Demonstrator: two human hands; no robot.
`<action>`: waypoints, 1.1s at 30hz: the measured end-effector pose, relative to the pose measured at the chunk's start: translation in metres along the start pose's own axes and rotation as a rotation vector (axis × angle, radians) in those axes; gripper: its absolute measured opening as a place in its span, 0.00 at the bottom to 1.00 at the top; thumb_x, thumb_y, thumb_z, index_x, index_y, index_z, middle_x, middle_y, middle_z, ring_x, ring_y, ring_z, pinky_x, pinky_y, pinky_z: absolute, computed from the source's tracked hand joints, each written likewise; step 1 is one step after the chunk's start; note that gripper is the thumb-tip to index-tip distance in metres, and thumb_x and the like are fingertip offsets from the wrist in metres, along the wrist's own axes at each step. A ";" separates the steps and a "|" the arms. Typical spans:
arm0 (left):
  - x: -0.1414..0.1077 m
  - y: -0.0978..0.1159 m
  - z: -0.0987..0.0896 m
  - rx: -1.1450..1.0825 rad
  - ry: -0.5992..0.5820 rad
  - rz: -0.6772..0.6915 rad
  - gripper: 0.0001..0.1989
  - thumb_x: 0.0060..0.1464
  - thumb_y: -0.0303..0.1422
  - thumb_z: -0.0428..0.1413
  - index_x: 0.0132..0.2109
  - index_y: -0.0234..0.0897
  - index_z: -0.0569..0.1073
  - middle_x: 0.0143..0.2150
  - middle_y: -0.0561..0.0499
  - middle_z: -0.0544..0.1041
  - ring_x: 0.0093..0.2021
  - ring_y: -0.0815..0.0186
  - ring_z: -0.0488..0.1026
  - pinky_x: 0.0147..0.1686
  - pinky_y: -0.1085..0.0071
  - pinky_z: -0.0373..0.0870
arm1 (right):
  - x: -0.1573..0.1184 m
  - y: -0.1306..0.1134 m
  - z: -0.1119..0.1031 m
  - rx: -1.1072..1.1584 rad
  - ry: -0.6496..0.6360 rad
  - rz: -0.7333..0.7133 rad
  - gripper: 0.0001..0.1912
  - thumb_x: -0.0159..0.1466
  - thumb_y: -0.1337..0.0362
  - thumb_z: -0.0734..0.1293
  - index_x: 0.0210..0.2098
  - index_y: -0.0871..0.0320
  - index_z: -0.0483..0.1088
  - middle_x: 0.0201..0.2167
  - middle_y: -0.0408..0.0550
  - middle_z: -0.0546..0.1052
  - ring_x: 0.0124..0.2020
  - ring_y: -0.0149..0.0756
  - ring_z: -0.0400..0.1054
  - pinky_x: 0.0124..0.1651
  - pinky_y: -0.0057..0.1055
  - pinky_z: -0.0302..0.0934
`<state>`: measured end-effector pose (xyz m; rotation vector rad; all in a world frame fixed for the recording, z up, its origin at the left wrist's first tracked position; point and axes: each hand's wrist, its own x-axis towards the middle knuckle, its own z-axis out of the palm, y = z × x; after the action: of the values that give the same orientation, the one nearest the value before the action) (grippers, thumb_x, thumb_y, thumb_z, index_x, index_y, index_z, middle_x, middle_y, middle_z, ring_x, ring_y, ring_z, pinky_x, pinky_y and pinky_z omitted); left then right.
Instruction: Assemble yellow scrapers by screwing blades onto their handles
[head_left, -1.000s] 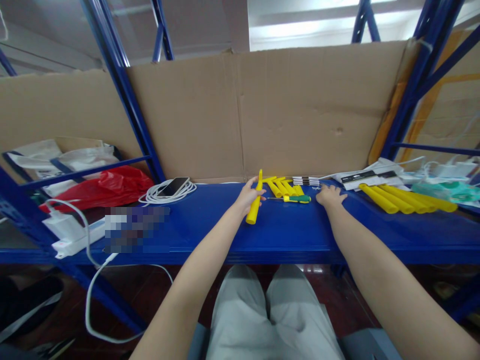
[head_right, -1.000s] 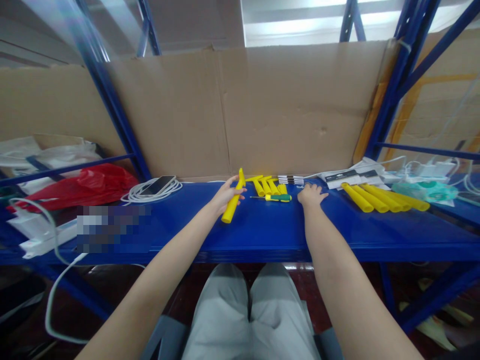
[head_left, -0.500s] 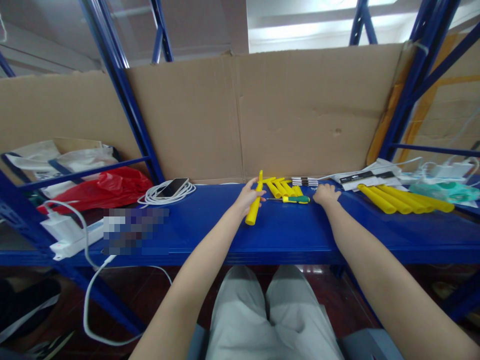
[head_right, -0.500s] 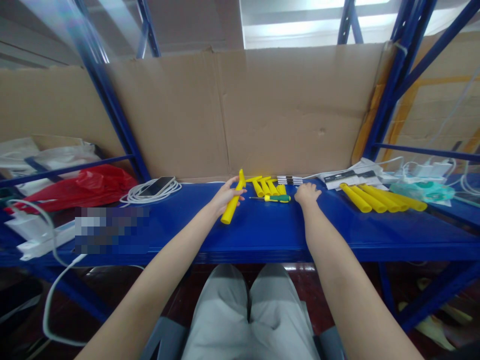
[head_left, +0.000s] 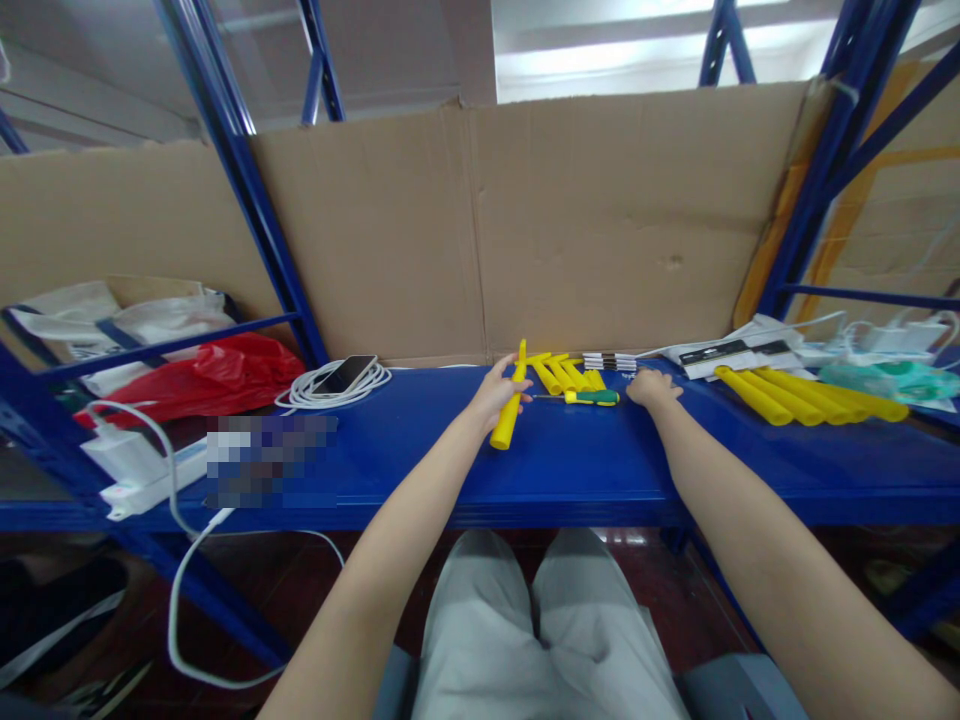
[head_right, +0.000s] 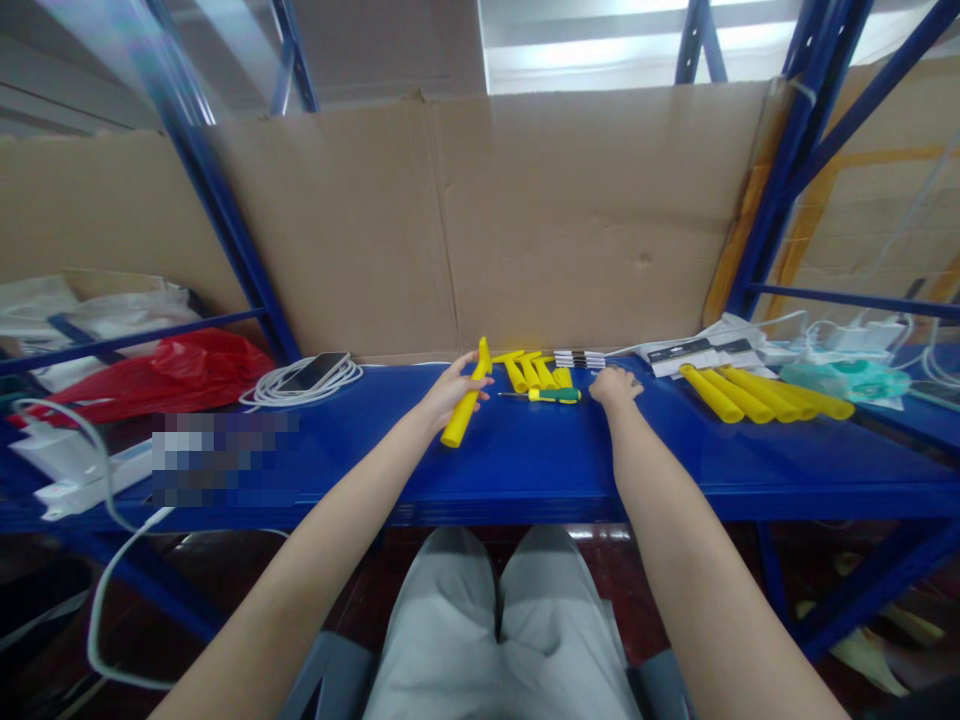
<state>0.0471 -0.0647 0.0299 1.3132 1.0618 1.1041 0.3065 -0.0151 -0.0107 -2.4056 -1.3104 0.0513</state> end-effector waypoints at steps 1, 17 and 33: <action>0.000 0.000 0.000 -0.001 0.000 0.001 0.33 0.51 0.18 0.51 0.63 0.41 0.56 0.43 0.44 0.74 0.19 0.75 0.68 0.16 0.79 0.59 | 0.001 0.000 0.001 0.004 0.004 0.001 0.25 0.59 0.66 0.62 0.56 0.64 0.63 0.55 0.65 0.64 0.60 0.53 0.53 0.55 0.54 0.49; 0.004 -0.002 -0.001 -0.026 -0.043 -0.017 0.35 0.52 0.17 0.51 0.64 0.43 0.54 0.42 0.45 0.75 0.19 0.75 0.68 0.17 0.79 0.60 | -0.001 -0.013 -0.003 0.303 0.241 -0.297 0.04 0.52 0.65 0.66 0.24 0.58 0.73 0.37 0.57 0.75 0.47 0.52 0.64 0.47 0.51 0.58; 0.003 -0.005 -0.004 -0.125 -0.415 -0.157 0.34 0.54 0.20 0.53 0.65 0.43 0.51 0.37 0.44 0.76 0.23 0.71 0.71 0.20 0.80 0.63 | -0.056 -0.070 0.009 1.020 0.176 -0.823 0.11 0.52 0.55 0.68 0.24 0.56 0.68 0.32 0.47 0.74 0.37 0.38 0.68 0.44 0.37 0.61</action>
<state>0.0433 -0.0610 0.0253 1.2654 0.7586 0.7262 0.2172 -0.0238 -0.0022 -0.9396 -1.5555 0.2075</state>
